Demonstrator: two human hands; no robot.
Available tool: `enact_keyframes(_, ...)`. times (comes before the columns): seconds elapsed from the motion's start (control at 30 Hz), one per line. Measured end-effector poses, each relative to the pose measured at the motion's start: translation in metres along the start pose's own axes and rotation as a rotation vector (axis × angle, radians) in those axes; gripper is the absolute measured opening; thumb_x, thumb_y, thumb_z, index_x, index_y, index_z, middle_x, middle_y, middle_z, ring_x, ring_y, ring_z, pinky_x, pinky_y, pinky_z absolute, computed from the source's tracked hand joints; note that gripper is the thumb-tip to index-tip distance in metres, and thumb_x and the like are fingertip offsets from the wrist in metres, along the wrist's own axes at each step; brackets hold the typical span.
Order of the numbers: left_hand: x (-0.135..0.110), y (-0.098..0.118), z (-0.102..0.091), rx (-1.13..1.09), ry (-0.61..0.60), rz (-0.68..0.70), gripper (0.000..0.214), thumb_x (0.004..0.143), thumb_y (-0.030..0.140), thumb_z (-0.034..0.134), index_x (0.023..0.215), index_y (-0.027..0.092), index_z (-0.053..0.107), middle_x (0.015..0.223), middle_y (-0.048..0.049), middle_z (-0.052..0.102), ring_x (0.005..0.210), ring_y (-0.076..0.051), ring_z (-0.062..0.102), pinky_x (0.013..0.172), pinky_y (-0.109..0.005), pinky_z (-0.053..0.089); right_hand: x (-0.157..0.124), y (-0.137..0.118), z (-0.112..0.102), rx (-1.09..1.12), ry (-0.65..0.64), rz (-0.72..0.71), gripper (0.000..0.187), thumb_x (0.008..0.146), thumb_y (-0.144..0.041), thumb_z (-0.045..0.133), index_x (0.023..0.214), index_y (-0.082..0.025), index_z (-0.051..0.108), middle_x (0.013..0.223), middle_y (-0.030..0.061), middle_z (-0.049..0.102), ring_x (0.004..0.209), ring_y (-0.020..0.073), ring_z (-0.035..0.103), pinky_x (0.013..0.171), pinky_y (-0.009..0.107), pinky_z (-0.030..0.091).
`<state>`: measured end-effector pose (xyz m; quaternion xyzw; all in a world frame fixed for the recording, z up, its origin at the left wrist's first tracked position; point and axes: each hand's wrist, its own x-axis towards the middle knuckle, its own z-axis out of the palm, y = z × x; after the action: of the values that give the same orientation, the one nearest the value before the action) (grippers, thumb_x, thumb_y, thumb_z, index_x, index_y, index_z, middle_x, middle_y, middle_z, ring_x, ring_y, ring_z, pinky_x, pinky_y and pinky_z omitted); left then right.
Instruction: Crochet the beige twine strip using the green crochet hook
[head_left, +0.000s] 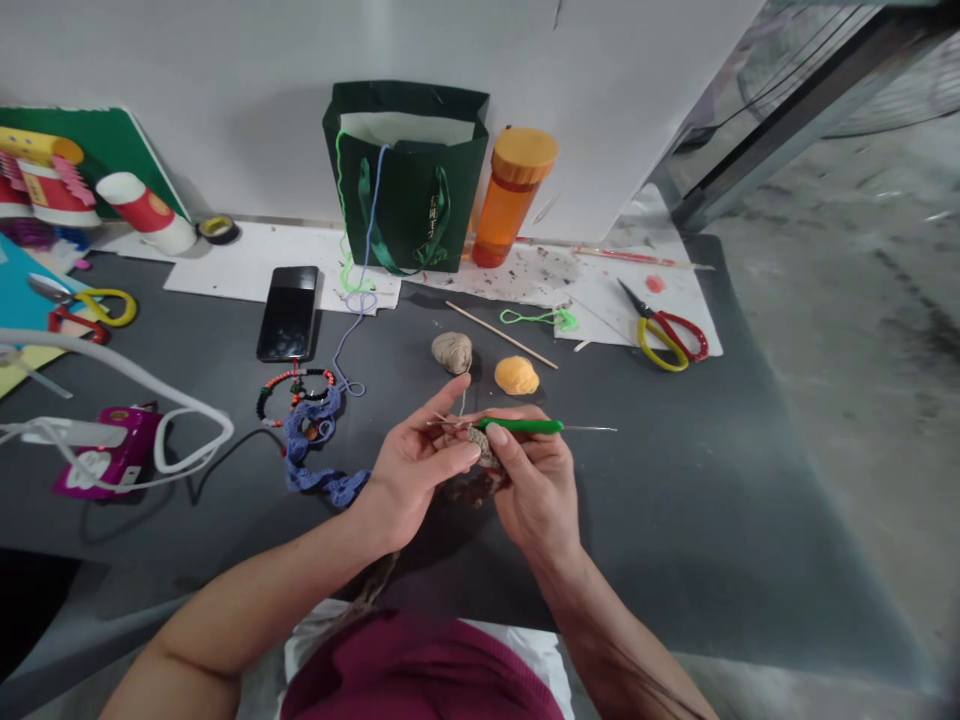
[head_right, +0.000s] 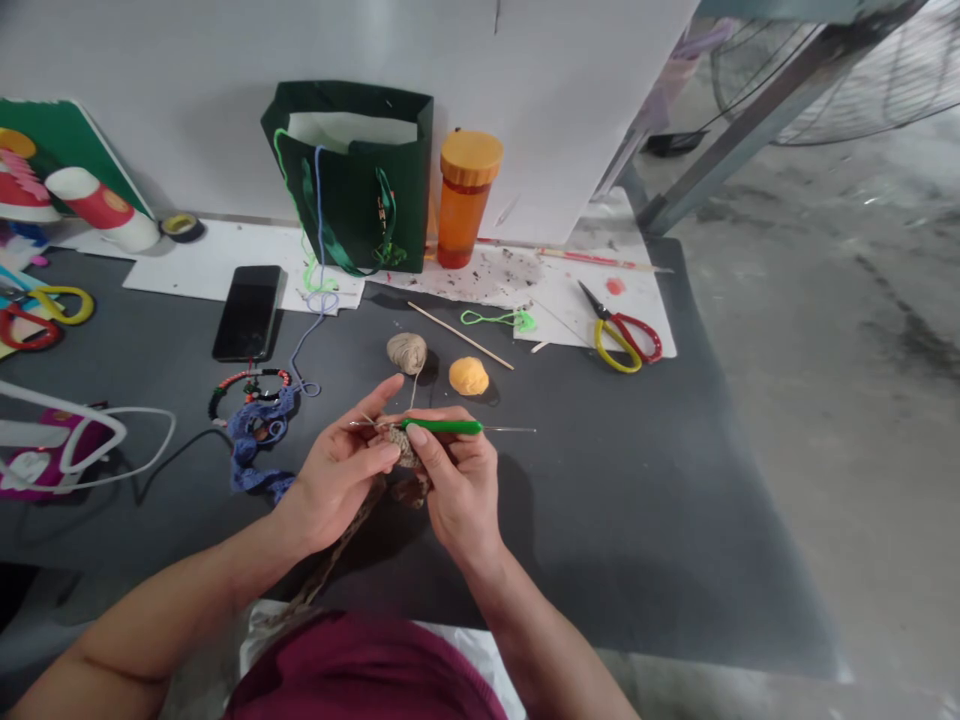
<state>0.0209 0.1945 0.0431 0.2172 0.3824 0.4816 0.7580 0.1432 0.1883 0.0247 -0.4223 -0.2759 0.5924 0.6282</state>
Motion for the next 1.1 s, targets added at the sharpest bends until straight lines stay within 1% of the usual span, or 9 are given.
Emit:
enact_keyframes(0.13,-0.001,0.000,0.001,-0.018,-0.002,-0.010,0.060,0.064,0.019,0.092,0.121,0.028,0.077,0.080,0.0043,0.065,0.068,-0.006,0.052,0.071,-0.023,0.046,0.000,-0.001,0.000,0.021,-0.013,0.007,0.021,0.073,-0.037,0.089,0.083,-0.025,0.076,0.077,0.0000,0.081,0.070,0.0178,0.077,0.068,0.030,0.065)
enact_keyframes(0.2,-0.001,0.001,0.001,-0.044,-0.008,-0.021,0.058,0.063,0.018,0.092,0.118,0.029,0.078,0.078,0.0048,0.065,0.067,-0.005,0.052,0.070,-0.021,0.046,0.000,-0.002,0.001,0.033,-0.022,0.024,0.022,0.072,-0.038,0.090,0.082,-0.026,0.076,0.076,-0.0002,0.080,0.070,0.0183,0.077,0.068,0.031,0.065)
enact_keyframes(0.37,0.001,0.003,0.001,-0.090,-0.048,-0.094,0.055,0.061,0.017,0.093,0.113,0.030,0.080,0.074,0.0055,0.065,0.065,-0.006,0.053,0.068,-0.022,0.044,0.001,-0.005,0.002,0.053,-0.054,0.066,0.024,0.071,-0.042,0.090,0.080,-0.027,0.073,0.076,-0.0001,0.080,0.073,0.0197,0.077,0.072,0.034,0.066)
enact_keyframes(0.43,0.001,0.002,0.000,-0.084,-0.053,-0.116,0.055,0.062,0.016,0.092,0.114,0.029,0.080,0.077,0.0045,0.066,0.068,-0.007,0.055,0.073,-0.024,0.045,0.002,-0.005,0.002,0.059,-0.053,0.071,0.026,0.071,-0.044,0.089,0.080,-0.026,0.072,0.075,-0.0003,0.079,0.072,0.0196,0.077,0.074,0.035,0.066)
enact_keyframes(0.6,0.004,-0.002,-0.005,-0.019,-0.066,-0.110,0.063,0.063,0.019,0.092,0.123,0.029,0.076,0.086,0.0022,0.070,0.082,-0.012,0.061,0.092,-0.032,0.046,0.003,-0.003,-0.002,0.056,-0.033,0.057,0.028,0.075,-0.046,0.085,0.085,-0.026,0.068,0.074,-0.0021,0.076,0.069,0.0179,0.074,0.075,0.035,0.065)
enact_keyframes(0.7,0.004,-0.001,-0.006,0.015,-0.075,-0.094,0.066,0.064,0.019,0.092,0.126,0.030,0.074,0.088,0.0014,0.071,0.084,-0.013,0.061,0.093,-0.033,0.045,0.003,-0.004,-0.002,0.041,-0.029,0.018,0.026,0.079,-0.046,0.082,0.086,-0.026,0.067,0.075,-0.0026,0.076,0.066,0.0162,0.072,0.070,0.033,0.064)
enact_keyframes(0.8,0.003,0.002,-0.004,-0.004,-0.079,-0.069,0.060,0.064,0.019,0.090,0.122,0.029,0.077,0.086,0.0011,0.072,0.084,-0.014,0.061,0.090,-0.032,0.046,0.003,-0.008,-0.002,0.019,-0.030,-0.034,0.026,0.080,-0.047,0.081,0.086,-0.026,0.067,0.075,-0.0026,0.075,0.066,0.0156,0.072,0.065,0.031,0.062)
enact_keyframes(0.97,0.004,0.008,-0.001,-0.041,-0.076,-0.057,0.050,0.063,0.019,0.090,0.111,0.030,0.081,0.075,0.0029,0.066,0.073,-0.011,0.056,0.077,-0.027,0.045,0.006,-0.015,-0.006,-0.062,-0.060,-0.119,0.026,0.084,-0.050,0.078,0.086,-0.028,0.065,0.076,-0.0023,0.075,0.071,0.0168,0.071,0.070,0.033,0.061)
enact_keyframes(1.1,0.005,0.009,-0.002,-0.028,-0.081,-0.032,0.049,0.064,0.021,0.091,0.111,0.029,0.081,0.076,0.0029,0.065,0.073,-0.010,0.056,0.077,-0.026,0.044,0.005,-0.017,-0.015,-0.171,-0.094,-0.219,0.016,0.094,-0.046,0.068,0.093,-0.030,0.063,0.080,-0.0009,0.076,0.073,0.0172,0.071,0.069,0.033,0.058)
